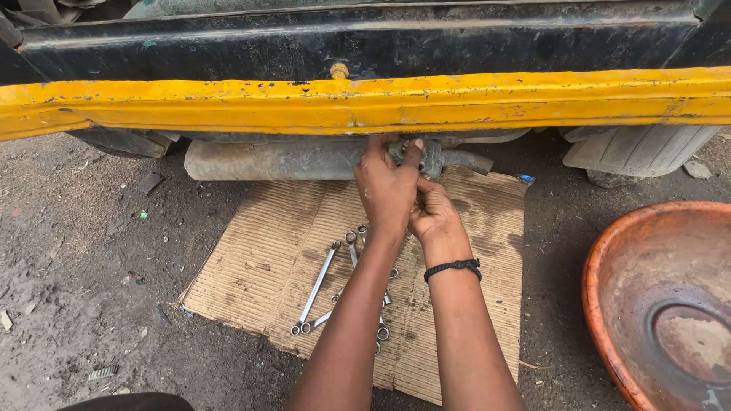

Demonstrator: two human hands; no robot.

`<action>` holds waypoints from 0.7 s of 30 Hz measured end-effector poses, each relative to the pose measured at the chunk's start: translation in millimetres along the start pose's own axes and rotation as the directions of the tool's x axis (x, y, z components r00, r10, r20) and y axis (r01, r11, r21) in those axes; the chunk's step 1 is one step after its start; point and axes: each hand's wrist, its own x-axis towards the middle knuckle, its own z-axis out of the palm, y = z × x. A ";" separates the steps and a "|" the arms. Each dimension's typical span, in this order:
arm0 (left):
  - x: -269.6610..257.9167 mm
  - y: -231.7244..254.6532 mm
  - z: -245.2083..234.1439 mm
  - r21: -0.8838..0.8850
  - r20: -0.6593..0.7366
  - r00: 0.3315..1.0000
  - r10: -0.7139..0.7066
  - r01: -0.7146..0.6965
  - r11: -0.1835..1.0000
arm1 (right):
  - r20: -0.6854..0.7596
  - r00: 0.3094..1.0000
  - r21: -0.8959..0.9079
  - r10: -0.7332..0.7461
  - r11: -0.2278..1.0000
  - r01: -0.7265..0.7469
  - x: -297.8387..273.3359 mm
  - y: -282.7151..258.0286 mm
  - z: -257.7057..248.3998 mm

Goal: Repairing and maintaining mechanical components of a vehicle engine and bumper area using wrenches.

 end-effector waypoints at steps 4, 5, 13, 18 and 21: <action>3.0 -14.8 8.1 -0.014 0.019 1.000 0.000 0.000 1.000 | 0.030 0.999 0.012 0.013 1.000 -0.013 0.1 0.9 0.7; 3.6 -14.5 10.7 -0.004 0.003 1.000 -0.006 0.006 1.000 | 0.051 0.998 0.028 0.021 0.999 -0.022 4.9 -0.3 -5.4; -6.1 1.8 1.7 0.128 -0.068 0.972 0.226 -0.216 0.968 | -0.006 1.000 0.022 0.027 0.999 -0.027 -8.8 6.3 6.0; -4.4 13.1 -2.3 0.173 0.016 0.999 -0.037 0.034 0.984 | 0.053 0.998 0.056 0.030 0.998 -0.033 8.7 2.8 -12.1; -13.6 -16.7 2.8 0.238 -0.065 0.954 0.293 -0.270 0.933 | -0.013 0.998 0.000 0.069 0.998 -0.069 -13.6 7.3 12.2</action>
